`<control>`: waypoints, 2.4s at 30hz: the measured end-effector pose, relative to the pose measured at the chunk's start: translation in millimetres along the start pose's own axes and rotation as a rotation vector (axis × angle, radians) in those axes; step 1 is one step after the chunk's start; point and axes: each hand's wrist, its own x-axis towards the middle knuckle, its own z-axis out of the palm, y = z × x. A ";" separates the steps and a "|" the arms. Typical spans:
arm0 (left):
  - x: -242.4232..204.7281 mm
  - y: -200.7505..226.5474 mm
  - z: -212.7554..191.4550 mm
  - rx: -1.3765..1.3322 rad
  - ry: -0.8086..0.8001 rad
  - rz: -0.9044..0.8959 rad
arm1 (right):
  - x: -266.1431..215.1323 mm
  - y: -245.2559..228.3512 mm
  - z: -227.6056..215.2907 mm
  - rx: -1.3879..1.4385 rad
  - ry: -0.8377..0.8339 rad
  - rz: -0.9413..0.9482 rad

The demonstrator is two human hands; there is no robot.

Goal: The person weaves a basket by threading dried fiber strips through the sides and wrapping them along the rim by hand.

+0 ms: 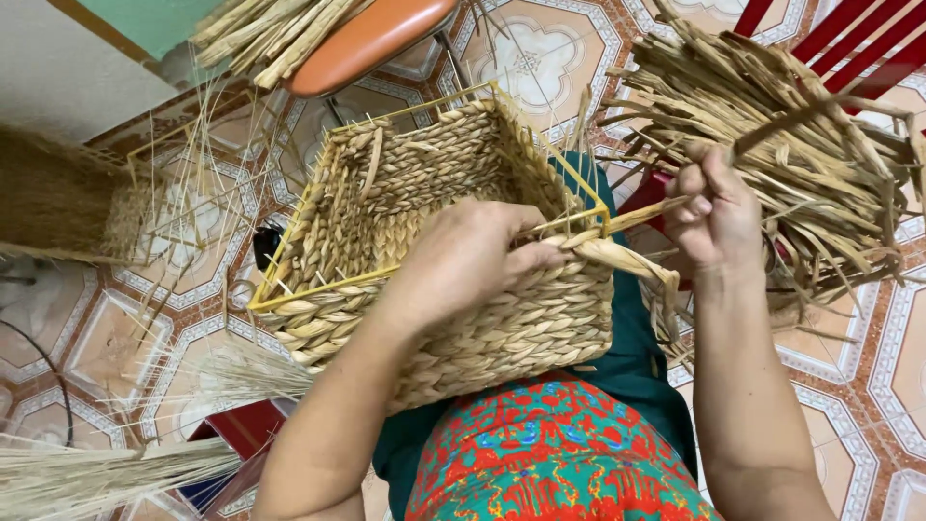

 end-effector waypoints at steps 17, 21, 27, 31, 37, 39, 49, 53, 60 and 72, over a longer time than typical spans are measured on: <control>-12.1 -37.4 -8.3 -0.331 0.030 0.370 | -45.7 -27.1 13.7 0.152 -0.161 -0.206; -5.1 -9.3 -17.7 -0.457 0.029 0.196 | -80.1 -29.8 27.6 -0.458 -0.374 0.021; 24.0 10.2 9.1 -0.335 -0.041 0.043 | -120.5 -50.0 50.4 -1.029 -0.292 0.111; 41.0 12.7 27.2 -0.331 -0.037 -0.039 | -108.6 -70.0 128.7 -1.594 -0.163 -0.391; 36.4 40.4 37.6 0.007 0.129 -0.001 | -18.2 -18.5 102.7 -1.590 -0.455 -0.538; 36.4 34.7 51.0 0.038 0.234 0.063 | -3.8 5.2 83.2 -1.569 -0.483 -0.623; -27.9 12.3 -18.4 -0.139 0.641 0.147 | -76.4 55.7 70.0 -1.201 -0.087 -0.563; -95.5 -16.9 -66.8 -0.472 0.820 0.092 | -21.5 64.4 19.2 -1.081 0.001 -0.325; -132.5 -108.5 -67.1 -0.814 0.996 0.548 | 25.7 -4.6 48.0 -0.737 0.067 -0.055; -113.7 -283.3 28.8 -0.877 1.171 -0.138 | -31.8 76.5 13.1 -0.842 0.005 -0.340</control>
